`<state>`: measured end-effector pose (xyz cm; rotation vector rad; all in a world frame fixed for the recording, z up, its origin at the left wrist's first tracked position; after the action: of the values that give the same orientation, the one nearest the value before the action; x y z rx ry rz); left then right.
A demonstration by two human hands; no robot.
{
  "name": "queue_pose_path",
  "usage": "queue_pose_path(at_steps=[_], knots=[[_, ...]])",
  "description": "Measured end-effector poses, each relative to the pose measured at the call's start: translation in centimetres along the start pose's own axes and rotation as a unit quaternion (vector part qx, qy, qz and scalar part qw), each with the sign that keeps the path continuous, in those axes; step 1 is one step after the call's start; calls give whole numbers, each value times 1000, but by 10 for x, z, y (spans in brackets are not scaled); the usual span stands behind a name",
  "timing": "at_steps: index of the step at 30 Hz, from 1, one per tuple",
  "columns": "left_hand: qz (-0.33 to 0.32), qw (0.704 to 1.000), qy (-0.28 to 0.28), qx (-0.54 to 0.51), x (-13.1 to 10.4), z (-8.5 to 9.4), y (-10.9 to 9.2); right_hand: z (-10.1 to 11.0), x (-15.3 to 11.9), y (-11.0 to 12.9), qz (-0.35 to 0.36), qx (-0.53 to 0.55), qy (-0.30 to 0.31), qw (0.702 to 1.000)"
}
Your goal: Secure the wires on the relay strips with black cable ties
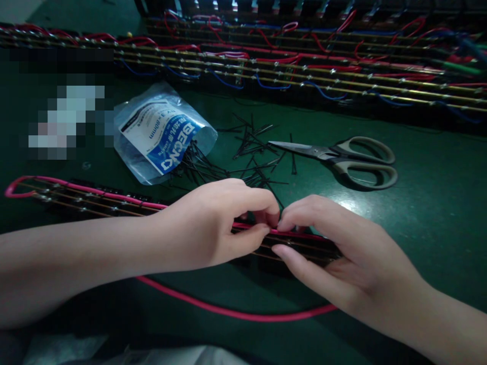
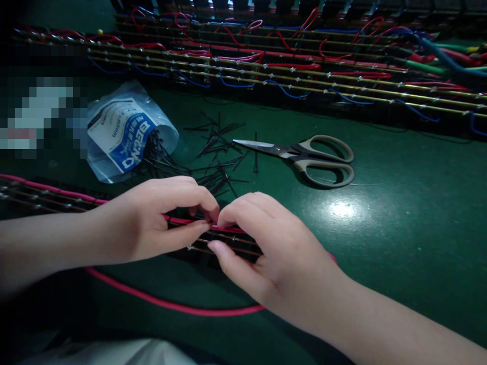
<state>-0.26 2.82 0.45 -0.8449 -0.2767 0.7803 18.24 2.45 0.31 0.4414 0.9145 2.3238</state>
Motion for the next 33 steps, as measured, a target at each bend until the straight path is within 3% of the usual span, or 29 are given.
queue_pose_path(at_steps=[9, 19, 26, 33], knots=[[12, 1000, 16, -22, 1, 0, 0, -1, 2, 2, -8, 18, 15, 1000], [90, 988, 16, -126, 2, 0, 4, -1, 0, 0, -4, 9, 25, 1000], [59, 996, -16, -68, 2, 4, 2, 0, 1, 2, -2, 8, 25, 1000], [43, 998, -7, -55, 1, 8, 4, 0, -1, 1, 1, 6, 27, 1000]])
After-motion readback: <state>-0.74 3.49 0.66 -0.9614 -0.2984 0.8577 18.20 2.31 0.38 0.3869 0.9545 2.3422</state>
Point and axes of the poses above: each hand's wrist, its own x-axis towards the middle knuckle, its own z-axis out of the back of the hand, y = z × x, the point moved 3 cm from there along x, towards the middle knuckle, and after that the axes turned 9 degrees about y, right-handed, at the moved point
